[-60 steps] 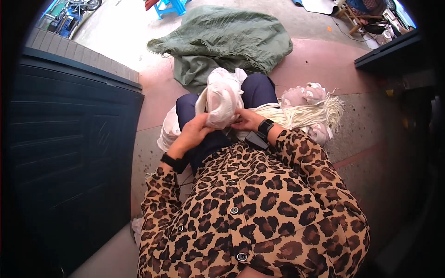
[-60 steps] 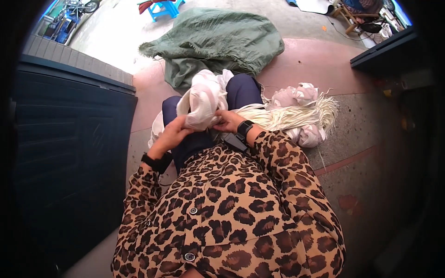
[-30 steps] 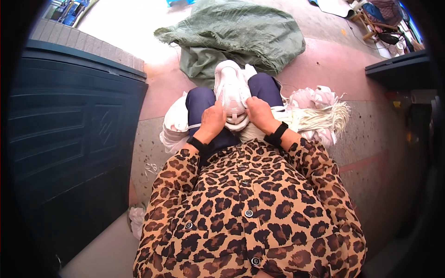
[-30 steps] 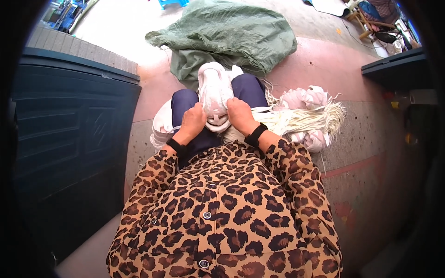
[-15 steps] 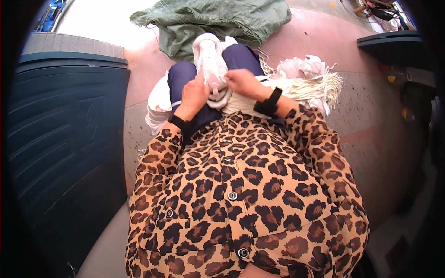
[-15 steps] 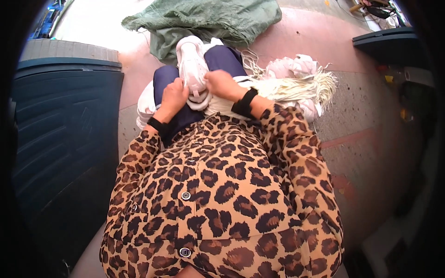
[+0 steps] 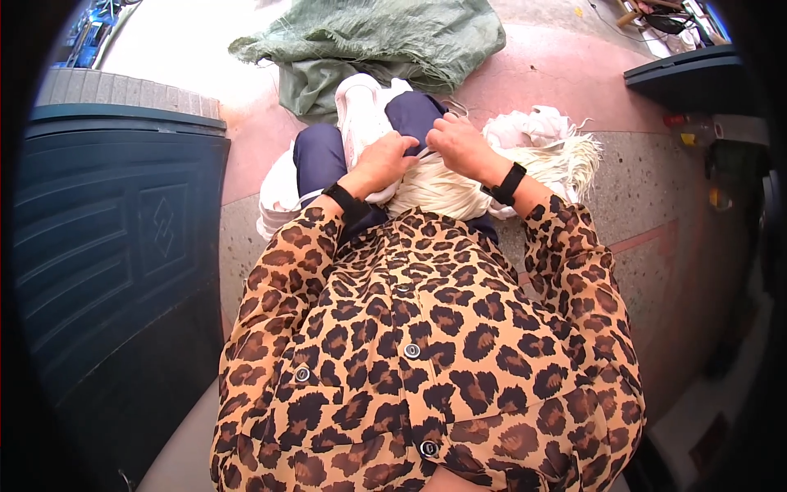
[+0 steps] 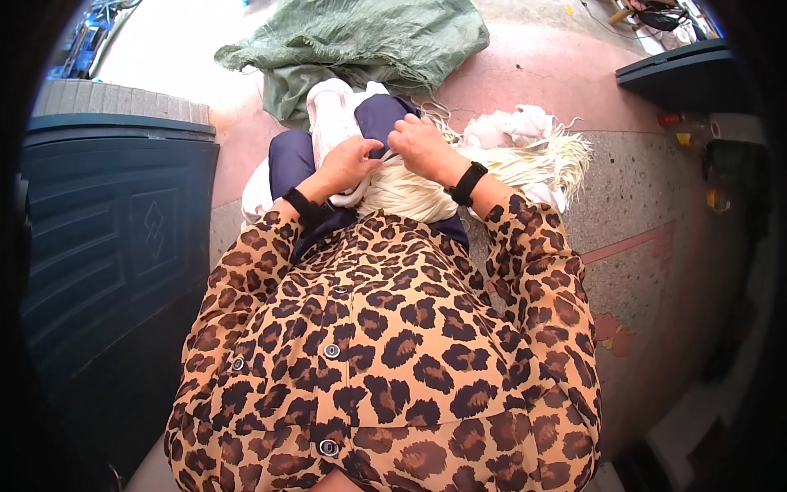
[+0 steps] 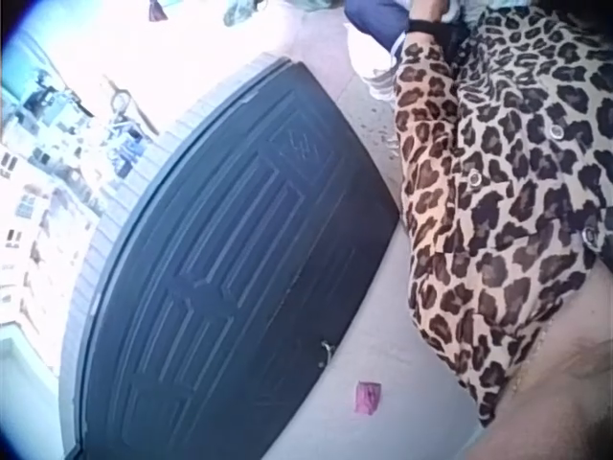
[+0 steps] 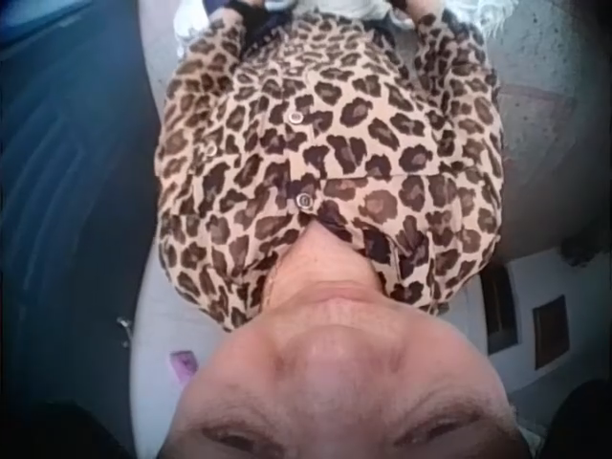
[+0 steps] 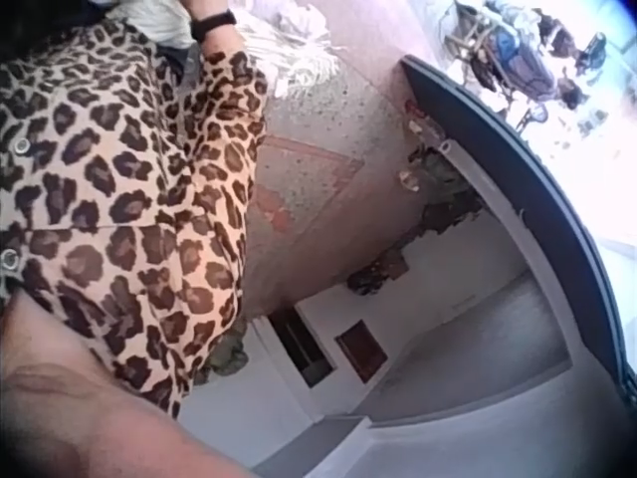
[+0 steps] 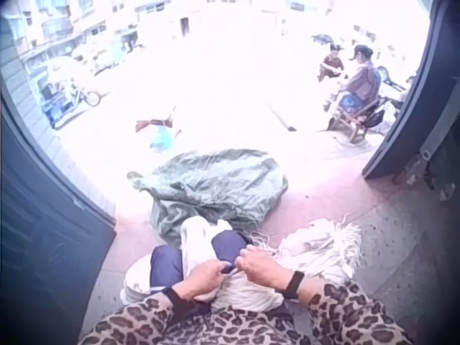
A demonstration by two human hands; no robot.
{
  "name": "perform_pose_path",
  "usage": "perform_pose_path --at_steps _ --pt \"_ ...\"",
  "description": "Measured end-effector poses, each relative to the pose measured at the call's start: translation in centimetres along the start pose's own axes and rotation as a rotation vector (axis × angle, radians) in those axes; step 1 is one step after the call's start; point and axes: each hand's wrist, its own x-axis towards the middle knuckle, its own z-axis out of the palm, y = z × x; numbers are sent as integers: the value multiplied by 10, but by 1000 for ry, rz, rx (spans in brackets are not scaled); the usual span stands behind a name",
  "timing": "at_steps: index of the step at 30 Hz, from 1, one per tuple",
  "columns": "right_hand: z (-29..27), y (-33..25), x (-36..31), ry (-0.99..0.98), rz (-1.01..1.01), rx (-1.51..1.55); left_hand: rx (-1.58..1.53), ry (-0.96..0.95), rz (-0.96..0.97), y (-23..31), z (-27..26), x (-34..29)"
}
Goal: The recorder is lacing a white shoe while sitting down, handling the shoelaces and pulling them through eyelets.
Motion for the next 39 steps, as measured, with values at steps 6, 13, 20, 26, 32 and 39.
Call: perform_pose_path --at_steps 6,13,20,26,32,39 --pt "-87 -18 65 436 -110 -235 -424 -67 -25 15 -65 9" --pt "-139 -41 52 460 14 127 -678 51 -55 27 -155 -59" --pt "-90 -13 22 223 147 31 -758 174 -265 3 -90 -97" --pt "-50 -92 56 -131 175 852 -431 -196 -109 9 -90 -57" --pt "-15 -132 104 -198 94 979 -1074 -130 -471 -23 -135 -87" --pt "-16 -102 86 -252 369 588 -661 185 -438 -50 -116 -40"
